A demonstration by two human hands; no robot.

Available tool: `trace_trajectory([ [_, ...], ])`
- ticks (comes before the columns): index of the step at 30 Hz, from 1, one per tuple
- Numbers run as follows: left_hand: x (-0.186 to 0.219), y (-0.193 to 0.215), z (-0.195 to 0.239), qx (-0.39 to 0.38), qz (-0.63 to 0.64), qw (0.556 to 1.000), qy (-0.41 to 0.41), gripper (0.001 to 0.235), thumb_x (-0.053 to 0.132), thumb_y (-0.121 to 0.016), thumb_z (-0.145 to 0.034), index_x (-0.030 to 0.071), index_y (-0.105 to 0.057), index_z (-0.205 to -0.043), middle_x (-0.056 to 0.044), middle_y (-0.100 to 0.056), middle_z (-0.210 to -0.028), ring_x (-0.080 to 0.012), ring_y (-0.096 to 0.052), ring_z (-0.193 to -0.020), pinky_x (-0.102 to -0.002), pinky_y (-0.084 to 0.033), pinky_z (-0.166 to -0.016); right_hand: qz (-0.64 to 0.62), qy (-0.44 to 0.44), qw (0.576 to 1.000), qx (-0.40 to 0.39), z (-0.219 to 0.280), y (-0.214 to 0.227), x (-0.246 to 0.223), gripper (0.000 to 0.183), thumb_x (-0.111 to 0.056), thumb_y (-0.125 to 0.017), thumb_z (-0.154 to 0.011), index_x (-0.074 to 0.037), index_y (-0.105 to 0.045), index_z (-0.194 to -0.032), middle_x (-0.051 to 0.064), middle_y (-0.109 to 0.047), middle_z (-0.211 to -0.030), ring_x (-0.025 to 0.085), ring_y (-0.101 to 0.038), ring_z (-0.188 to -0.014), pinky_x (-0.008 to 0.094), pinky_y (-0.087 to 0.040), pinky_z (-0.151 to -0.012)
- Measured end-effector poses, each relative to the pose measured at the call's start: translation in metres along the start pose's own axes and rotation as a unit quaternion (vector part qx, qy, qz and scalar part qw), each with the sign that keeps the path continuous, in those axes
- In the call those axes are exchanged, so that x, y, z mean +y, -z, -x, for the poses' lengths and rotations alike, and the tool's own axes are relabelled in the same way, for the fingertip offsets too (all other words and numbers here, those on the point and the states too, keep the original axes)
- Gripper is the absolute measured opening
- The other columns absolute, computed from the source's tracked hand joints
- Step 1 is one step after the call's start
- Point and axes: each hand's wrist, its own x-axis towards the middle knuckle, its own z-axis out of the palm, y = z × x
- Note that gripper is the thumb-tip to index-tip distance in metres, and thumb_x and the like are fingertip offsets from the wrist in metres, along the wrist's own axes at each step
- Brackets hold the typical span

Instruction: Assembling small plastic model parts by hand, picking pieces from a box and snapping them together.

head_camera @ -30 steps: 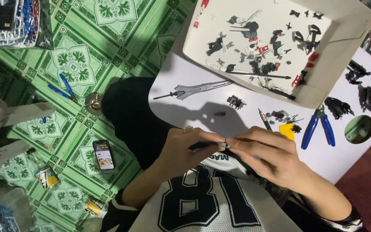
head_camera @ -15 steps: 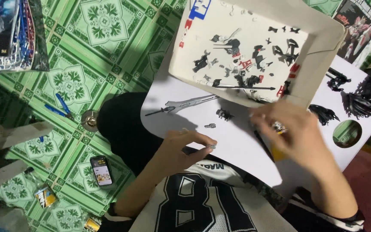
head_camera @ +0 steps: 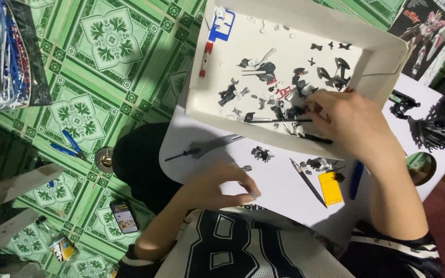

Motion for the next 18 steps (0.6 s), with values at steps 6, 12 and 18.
trace_trajectory([
  [6,-0.017,0.013,0.011,0.047,0.048,0.995,0.072,0.009,0.008,-0.069,-0.082,0.005,-0.067,-0.090,-0.003,-0.071,-0.089,-0.0138,-0.063,-0.076,-0.026,-0.052,-0.070,0.022,0.070,0.993,0.089,-0.009,0.010,-0.004,0.029,-0.007,-0.066,-0.079,-0.004,-0.072,-0.107,0.006,-0.073,-0.105,0.028,-0.067,-0.065,0.036,-0.053,-0.059],
  [12,-0.022,0.018,0.008,0.059,0.106,0.989,0.081,0.011,0.003,-0.071,-0.078,0.004,-0.064,-0.087,-0.008,-0.072,-0.088,-0.0176,-0.070,-0.076,-0.027,-0.057,-0.073,-0.025,0.070,0.997,0.035,-0.031,0.015,-0.023,0.036,-0.010,-0.059,-0.088,-0.013,-0.068,-0.123,0.008,-0.070,-0.083,0.023,-0.060,-0.048,0.037,-0.050,-0.048],
  [18,-0.024,0.020,0.009,0.055,0.106,0.991,0.055,0.012,0.001,-0.069,-0.078,0.005,-0.066,-0.089,-0.005,-0.071,-0.088,-0.0183,-0.070,-0.079,-0.028,-0.055,-0.074,0.006,0.071,0.997,0.030,-0.034,0.007,-0.023,0.032,-0.013,-0.056,-0.092,-0.018,-0.067,-0.121,0.004,-0.072,-0.087,0.023,-0.065,-0.054,0.035,-0.050,-0.048],
])
